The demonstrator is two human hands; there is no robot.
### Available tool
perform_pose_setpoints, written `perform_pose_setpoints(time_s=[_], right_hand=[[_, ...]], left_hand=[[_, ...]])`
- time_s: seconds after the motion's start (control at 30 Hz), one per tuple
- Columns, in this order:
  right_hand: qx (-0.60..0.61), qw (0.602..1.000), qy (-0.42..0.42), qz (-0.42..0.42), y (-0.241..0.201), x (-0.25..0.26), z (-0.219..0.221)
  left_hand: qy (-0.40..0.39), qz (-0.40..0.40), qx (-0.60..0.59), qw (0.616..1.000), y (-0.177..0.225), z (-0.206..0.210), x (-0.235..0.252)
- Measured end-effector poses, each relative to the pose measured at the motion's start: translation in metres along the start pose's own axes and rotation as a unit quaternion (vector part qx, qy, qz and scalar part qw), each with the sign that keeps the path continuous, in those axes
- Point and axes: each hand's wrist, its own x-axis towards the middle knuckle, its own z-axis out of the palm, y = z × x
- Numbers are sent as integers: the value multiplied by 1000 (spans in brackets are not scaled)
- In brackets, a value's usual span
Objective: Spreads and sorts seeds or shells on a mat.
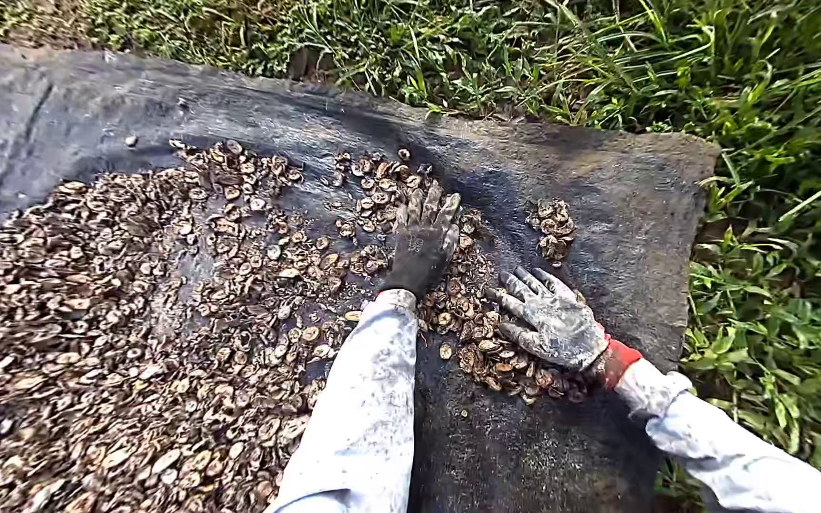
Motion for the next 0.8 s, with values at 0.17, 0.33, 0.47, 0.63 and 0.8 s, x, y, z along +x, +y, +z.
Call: perform_pose_setpoints(time_s=[0.17, 0.33, 0.47, 0.63, 0.8], right_hand=[[-75, 988, 129, 24, 34, 28, -40], [-68, 986, 118, 94, 44, 62, -16], [-27, 1000, 16, -5, 5, 43, -17], [-37, 986, 160, -29, 9, 98, -23], [-46, 997, 65, -5, -4, 138, -7]], left_hand=[[27, -70, -68, 995, 2, -6, -77], [78, -86, -81, 990, 0, -16, -65], [145, -107, -59, 982, -7, -24, -10], [-16, -100, -26, 995, -24, -13, 18], [30, -121, -21, 992, -32, -3, -19]])
